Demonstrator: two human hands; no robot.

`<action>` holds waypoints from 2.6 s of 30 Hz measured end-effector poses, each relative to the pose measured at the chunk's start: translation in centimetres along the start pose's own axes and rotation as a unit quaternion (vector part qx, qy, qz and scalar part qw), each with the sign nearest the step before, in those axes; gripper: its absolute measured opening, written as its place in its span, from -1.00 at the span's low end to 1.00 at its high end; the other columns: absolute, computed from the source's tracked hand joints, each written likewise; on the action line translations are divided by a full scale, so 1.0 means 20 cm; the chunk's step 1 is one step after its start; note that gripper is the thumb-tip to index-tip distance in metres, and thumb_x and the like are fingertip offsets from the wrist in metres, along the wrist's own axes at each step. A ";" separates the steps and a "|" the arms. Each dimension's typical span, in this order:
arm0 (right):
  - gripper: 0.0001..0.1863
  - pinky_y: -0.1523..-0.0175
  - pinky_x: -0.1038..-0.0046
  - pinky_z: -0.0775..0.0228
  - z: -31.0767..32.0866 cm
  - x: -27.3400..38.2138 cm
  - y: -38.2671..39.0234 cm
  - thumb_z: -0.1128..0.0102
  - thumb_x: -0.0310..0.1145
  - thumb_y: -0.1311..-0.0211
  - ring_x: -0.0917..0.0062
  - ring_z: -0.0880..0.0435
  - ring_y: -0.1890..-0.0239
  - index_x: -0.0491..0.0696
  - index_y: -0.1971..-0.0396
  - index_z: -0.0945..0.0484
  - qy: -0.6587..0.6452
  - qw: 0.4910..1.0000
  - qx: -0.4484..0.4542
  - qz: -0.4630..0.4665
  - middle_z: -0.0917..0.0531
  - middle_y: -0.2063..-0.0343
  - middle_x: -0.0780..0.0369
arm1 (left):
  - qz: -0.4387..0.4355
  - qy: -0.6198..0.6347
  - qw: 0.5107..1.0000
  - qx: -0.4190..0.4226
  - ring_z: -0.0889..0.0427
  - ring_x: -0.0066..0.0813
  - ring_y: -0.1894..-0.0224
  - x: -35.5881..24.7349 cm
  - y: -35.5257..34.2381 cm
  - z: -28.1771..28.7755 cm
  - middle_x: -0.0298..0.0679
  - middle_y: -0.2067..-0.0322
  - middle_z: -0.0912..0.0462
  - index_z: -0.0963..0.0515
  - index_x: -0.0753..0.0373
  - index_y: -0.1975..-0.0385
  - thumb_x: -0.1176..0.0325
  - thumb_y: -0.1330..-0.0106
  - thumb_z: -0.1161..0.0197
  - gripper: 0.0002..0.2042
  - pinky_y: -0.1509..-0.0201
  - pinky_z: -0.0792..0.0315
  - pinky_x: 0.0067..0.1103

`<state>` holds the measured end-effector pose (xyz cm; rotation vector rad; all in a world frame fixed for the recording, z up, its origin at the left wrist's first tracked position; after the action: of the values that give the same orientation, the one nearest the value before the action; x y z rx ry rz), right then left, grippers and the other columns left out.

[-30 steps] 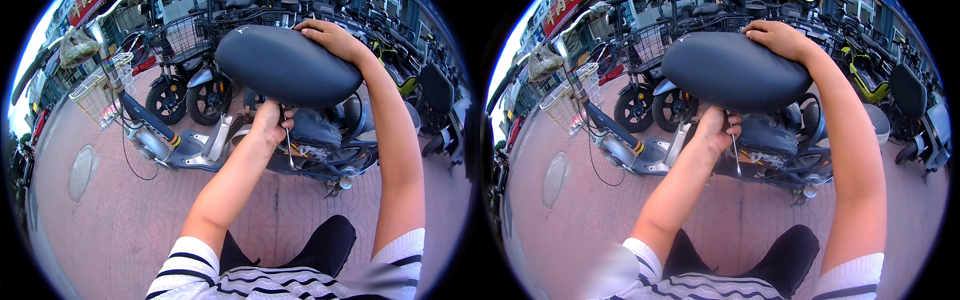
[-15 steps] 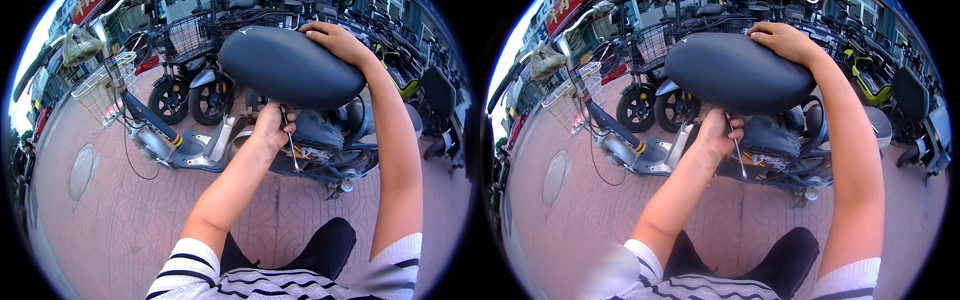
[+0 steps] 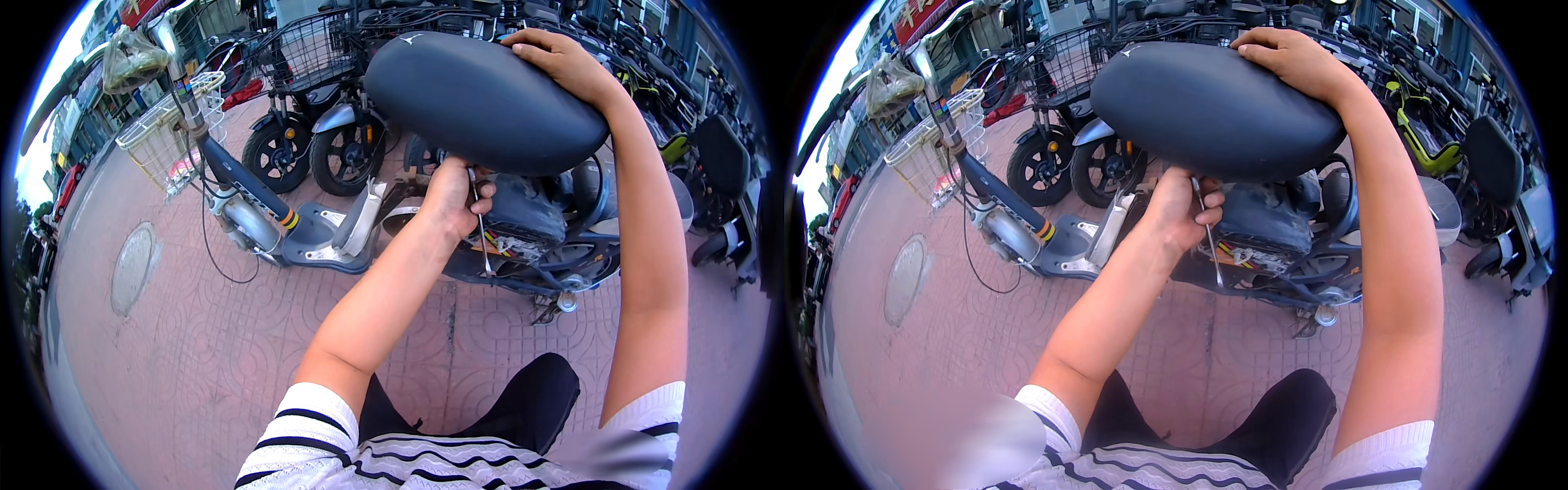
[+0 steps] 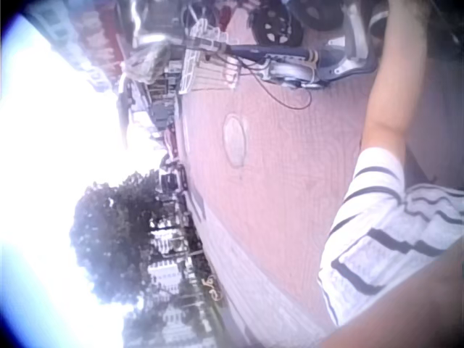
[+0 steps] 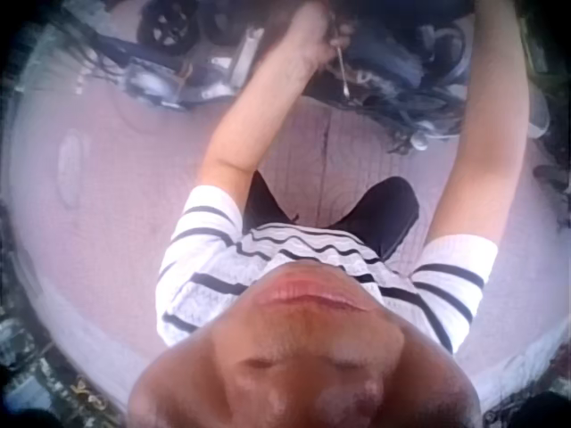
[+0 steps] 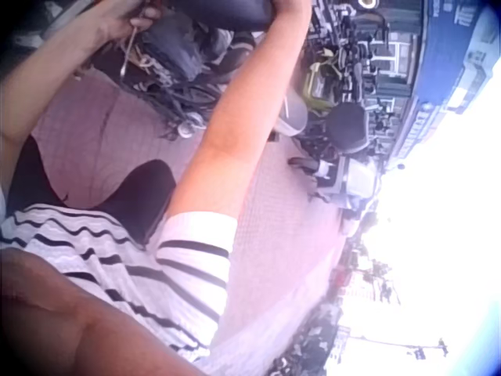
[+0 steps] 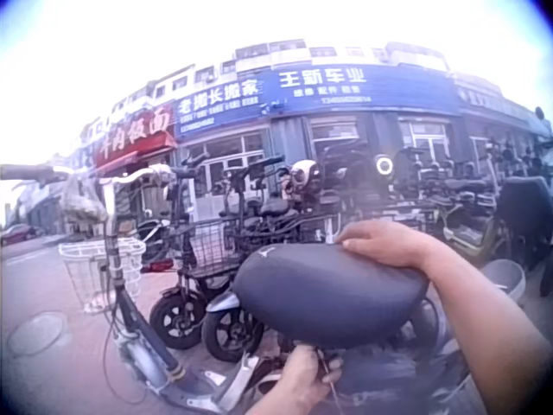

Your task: The person kneels beside a scooter and uses a wrench to loosen and remove bolts from the seat. They lift the seat off, place it on the scooter's footrest, and continue using the wrench on the exposed frame area.

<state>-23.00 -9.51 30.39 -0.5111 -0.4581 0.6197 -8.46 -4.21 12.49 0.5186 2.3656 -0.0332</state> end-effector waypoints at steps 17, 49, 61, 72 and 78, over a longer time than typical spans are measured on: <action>-0.66 -0.03 0.51 -0.40 0.01 0.01 0.00 0.01 -0.18 -0.33 0.47 -0.62 0.14 0.00 0.01 -0.57 -0.013 1.000 0.003 0.000 -0.65 0.17 0.18 | -0.023 -0.003 0.998 -0.053 -0.27 -0.64 0.64 0.00 0.00 0.01 -0.42 0.57 -0.27 -0.34 0.08 0.46 0.27 -0.33 -0.05 -0.87 0.73 0.00 -0.70; -0.62 -0.07 0.45 -0.40 0.01 -0.01 0.00 0.01 -0.13 -0.29 0.35 -0.63 0.09 0.01 0.02 -0.58 0.024 1.000 -0.014 0.007 -0.65 0.13 0.16 | -0.017 -0.003 0.995 -0.097 -0.15 -0.68 0.69 0.00 -0.05 0.03 -0.41 0.54 -0.27 -0.32 0.09 0.45 0.35 -0.33 -0.04 -0.89 0.70 0.04 -0.69; -0.66 -0.04 0.48 -0.44 0.00 -0.02 -0.01 -0.05 -0.18 -0.30 0.42 -0.65 0.15 -0.01 0.04 -0.59 -0.004 1.000 -0.008 -0.006 -0.67 0.17 0.16 | -0.037 -0.021 0.994 -0.099 -0.13 -0.68 0.70 -0.01 -0.02 0.01 -0.40 0.57 -0.27 -0.32 0.09 0.47 0.30 -0.36 -0.03 -0.85 0.69 0.03 -0.69; -0.66 -0.03 0.46 -0.42 0.02 0.01 0.00 -0.04 -0.20 -0.28 0.40 -0.64 0.14 -0.04 0.06 -0.59 -0.005 1.000 -0.011 -0.005 -0.67 0.18 0.16 | 0.078 0.188 0.978 0.052 -0.17 -0.70 0.75 0.03 -0.07 -0.02 -0.43 0.64 -0.36 -0.38 0.12 0.56 0.24 -0.35 -0.03 -0.78 0.74 0.01 -0.74; -0.67 -0.01 0.48 -0.41 0.03 0.02 0.01 -0.03 -0.22 -0.28 0.43 -0.64 0.17 -0.04 0.06 -0.60 -0.011 1.000 -0.006 -0.020 -0.67 0.20 0.17 | 0.074 0.288 0.952 0.070 -0.14 -0.70 0.77 0.03 -0.07 -0.09 -0.44 0.68 -0.33 -0.37 0.13 0.61 0.23 -0.33 -0.05 -0.75 0.76 0.04 -0.75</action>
<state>-23.03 -8.90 30.77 -0.5065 -0.4920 0.5841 -10.55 -4.91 13.25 0.8696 2.8963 0.0233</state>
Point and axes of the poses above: each hand's wrist, its own y-axis away from the middle knuckle, its own z-axis out of the back of the hand, x = y × z, the point moved 6 cm from there along -y, towards the middle knuckle
